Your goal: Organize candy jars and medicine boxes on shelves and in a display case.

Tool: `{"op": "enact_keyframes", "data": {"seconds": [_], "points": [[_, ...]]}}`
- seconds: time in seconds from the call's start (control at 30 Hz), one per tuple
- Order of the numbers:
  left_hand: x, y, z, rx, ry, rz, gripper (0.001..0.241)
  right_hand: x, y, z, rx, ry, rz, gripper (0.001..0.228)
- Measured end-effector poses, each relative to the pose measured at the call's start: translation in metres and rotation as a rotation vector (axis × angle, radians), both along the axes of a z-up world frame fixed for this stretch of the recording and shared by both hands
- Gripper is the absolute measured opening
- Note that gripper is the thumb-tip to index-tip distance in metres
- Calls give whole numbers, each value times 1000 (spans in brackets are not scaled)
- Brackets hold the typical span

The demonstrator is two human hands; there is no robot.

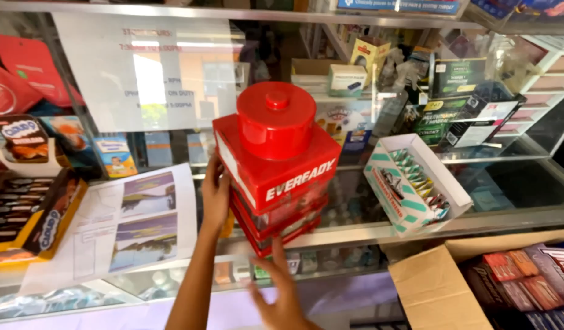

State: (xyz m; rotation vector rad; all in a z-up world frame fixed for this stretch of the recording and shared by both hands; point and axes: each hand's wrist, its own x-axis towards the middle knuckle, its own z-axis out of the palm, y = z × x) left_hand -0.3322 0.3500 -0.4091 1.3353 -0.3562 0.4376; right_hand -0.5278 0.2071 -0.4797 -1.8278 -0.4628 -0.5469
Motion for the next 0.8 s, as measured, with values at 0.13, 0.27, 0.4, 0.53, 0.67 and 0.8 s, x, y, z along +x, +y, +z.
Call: {"op": "enact_keyframes", "data": {"seconds": [0.13,0.27,0.4,0.53,0.67,0.8], "points": [[-63,-9,7,-48,-152,209,59,27,-61,9,265,23,-130,5],[-114,-30,74,42,-268,308,75,78,-86,129,362,-316,-295,33],[-124,-45,136,271,-331,346,103,119,-78,258,-26,-414,-127,98],[-115,-54,132,297,-258,312,111,156,-89,280,-182,-171,230,99],[-109,-56,117,428,-336,443,101,167,-97,282,-249,-128,309,74],[-109,-54,114,420,-359,434,97,169,-99,282,-209,-136,364,71]]}}
